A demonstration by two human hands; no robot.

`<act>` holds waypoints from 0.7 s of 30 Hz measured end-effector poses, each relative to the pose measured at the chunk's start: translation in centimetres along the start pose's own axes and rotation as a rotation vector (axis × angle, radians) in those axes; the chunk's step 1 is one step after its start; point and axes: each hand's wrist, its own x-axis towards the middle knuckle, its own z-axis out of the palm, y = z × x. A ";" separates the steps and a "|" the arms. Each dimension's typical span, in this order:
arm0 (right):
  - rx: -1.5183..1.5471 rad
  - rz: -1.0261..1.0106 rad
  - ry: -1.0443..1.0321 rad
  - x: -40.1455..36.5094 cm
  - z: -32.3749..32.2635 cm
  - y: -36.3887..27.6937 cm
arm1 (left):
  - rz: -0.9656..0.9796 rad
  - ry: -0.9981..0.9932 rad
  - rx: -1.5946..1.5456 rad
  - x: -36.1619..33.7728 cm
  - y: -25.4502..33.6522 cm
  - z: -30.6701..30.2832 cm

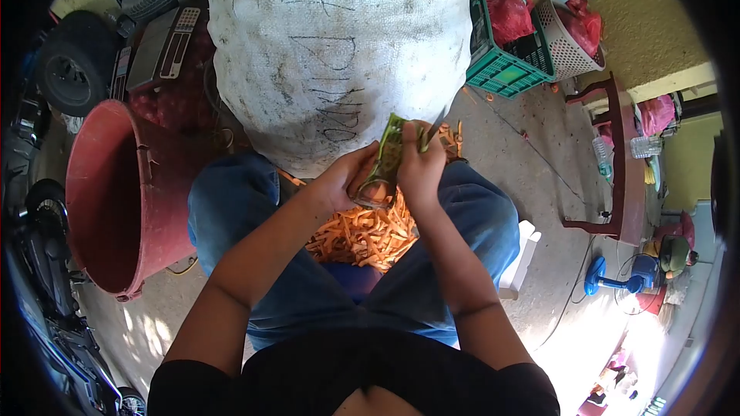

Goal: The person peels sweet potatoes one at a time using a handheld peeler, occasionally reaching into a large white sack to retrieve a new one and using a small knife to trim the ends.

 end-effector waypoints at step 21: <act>-0.078 0.011 -0.050 0.4 0.0 -0.7 | 0.060 0.079 0.091 -0.2 -0.3 0.2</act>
